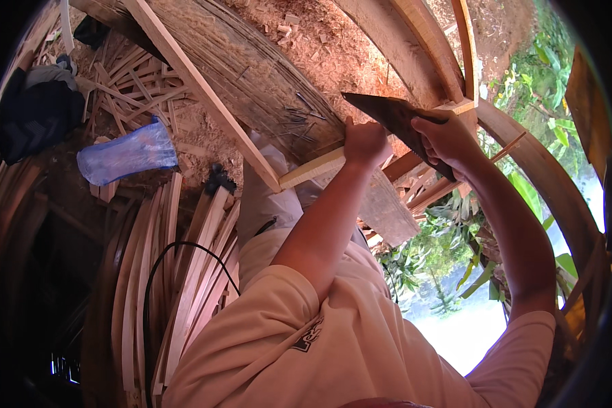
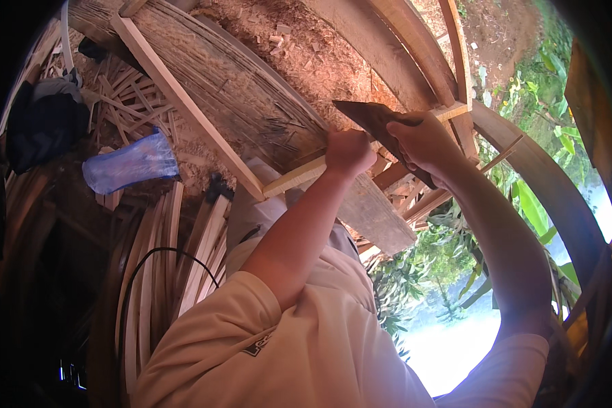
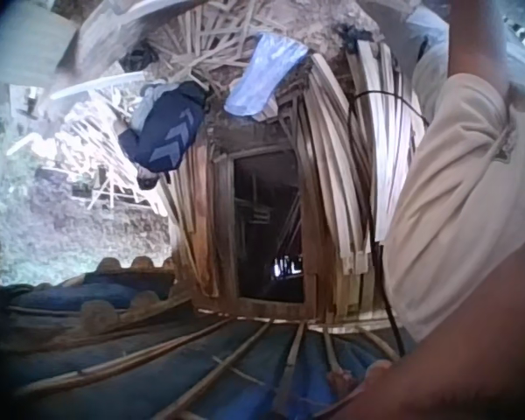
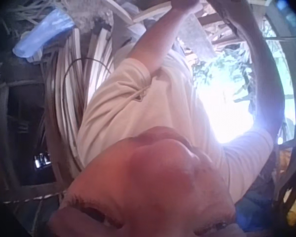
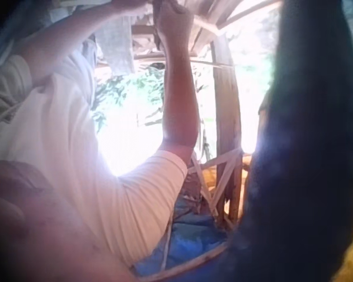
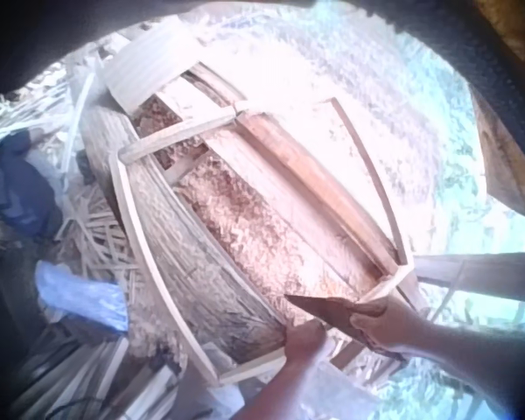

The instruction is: The person uses a curved blade to shave thin strips from a wooden plank, repeatedly drawing the tool along the wood to produce shavings. The person occasionally lifts and repositions the plank while continuing to shave its surface.

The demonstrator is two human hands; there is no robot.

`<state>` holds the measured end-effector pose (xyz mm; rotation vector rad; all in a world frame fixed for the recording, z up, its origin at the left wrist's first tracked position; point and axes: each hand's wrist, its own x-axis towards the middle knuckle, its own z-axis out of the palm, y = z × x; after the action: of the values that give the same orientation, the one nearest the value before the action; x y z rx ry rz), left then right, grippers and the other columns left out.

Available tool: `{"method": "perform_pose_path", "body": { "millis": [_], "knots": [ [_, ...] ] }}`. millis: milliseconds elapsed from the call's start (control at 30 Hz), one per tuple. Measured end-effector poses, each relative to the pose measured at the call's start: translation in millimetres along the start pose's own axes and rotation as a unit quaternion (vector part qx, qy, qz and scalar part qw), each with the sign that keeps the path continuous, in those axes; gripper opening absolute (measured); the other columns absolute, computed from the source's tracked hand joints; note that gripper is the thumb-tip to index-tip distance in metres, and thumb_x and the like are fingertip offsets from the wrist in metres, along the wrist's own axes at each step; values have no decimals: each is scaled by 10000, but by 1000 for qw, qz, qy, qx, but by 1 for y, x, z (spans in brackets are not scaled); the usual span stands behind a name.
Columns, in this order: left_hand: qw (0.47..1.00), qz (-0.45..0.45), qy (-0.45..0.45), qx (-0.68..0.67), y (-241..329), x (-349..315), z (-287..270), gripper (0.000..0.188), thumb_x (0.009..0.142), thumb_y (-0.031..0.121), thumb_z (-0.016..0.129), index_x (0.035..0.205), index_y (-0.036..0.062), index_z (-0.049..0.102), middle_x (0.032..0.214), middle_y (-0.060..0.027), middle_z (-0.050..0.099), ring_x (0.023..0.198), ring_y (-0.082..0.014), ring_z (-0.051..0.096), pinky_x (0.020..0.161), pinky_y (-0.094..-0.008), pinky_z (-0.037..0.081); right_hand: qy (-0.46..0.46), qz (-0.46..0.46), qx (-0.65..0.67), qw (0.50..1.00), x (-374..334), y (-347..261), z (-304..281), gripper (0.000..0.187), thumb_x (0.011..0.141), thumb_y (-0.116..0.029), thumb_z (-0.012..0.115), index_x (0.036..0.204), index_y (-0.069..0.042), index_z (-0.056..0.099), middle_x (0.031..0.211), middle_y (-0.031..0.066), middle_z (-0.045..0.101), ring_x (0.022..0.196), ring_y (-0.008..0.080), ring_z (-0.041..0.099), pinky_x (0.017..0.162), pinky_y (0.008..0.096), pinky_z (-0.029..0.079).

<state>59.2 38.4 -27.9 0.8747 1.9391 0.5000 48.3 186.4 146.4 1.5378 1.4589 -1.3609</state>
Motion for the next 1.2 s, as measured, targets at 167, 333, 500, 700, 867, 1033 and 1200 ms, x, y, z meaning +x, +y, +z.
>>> {"method": "perform_pose_path", "body": {
  "millis": [167, 333, 500, 700, 867, 1033, 1200],
  "knots": [
    [999, -21, 1, 43, -5, 4, 6, 188, 798, 264, 710, 803, 99, 801, 877, -155, 784, 839, -290, 761, 1151, -552, 353, -26, -9, 14, 1000, -135, -33, -63, 137, 1045, -137, 633, 987, -20, 676, 559, -93, 417, 432, -10, 345, 384, 219, 223],
    [997, -35, -2, 69, -4, 8, 2, 234, 809, 322, 727, 842, 106, 811, 885, -141, 787, 834, -272, 753, 1106, -496, 380, 38, -21, -31, 999, -223, -49, -70, 119, 1009, -129, 678, 992, -11, 679, 564, -88, 459, 440, -17, 377, 393, 211, 250],
    [999, -19, -15, 46, 0, 5, 7, 242, 809, 329, 724, 837, 105, 810, 865, -127, 785, 828, -268, 750, 1070, -479, 383, 19, -31, -47, 998, -158, -27, -41, 161, 1007, -141, 681, 980, 17, 690, 625, -58, 528, 530, 17, 475, 465, 236, 348],
    [999, -8, -26, 34, 2, 0, 1, 231, 800, 322, 742, 848, 109, 816, 865, -131, 784, 875, -271, 756, 1093, -482, 375, 5, -34, -96, 995, -3, -2, 9, 263, 1020, -192, 657, 1164, 11, 742, 660, 3, 595, 499, 96, 519, 453, 290, 396],
    [999, -14, -26, 27, 1, 9, -9, 244, 807, 246, 684, 926, 72, 807, 949, -150, 792, 918, -300, 764, 1196, -565, 336, 3, -24, -24, 999, -40, 8, -17, 207, 1020, -184, 654, 1027, 13, 718, 615, -29, 546, 475, 67, 502, 410, 258, 365],
    [998, -33, -18, 47, 3, 8, -16, 202, 815, 244, 672, 846, 96, 807, 898, -143, 787, 858, -289, 762, 1105, -487, 379, 9, -27, -6, 1000, -213, -26, -83, 86, 1018, -110, 666, 980, -34, 677, 590, -69, 487, 443, -9, 394, 383, 217, 272],
    [998, -23, 2, 60, 0, 3, -4, 201, 815, 249, 671, 832, 97, 802, 877, -141, 784, 829, -289, 755, 1065, -484, 396, 86, -16, 9, 996, -208, -33, -64, 103, 1006, -124, 707, 993, -27, 676, 577, -58, 490, 441, 11, 415, 384, 232, 286]
  ]
}}
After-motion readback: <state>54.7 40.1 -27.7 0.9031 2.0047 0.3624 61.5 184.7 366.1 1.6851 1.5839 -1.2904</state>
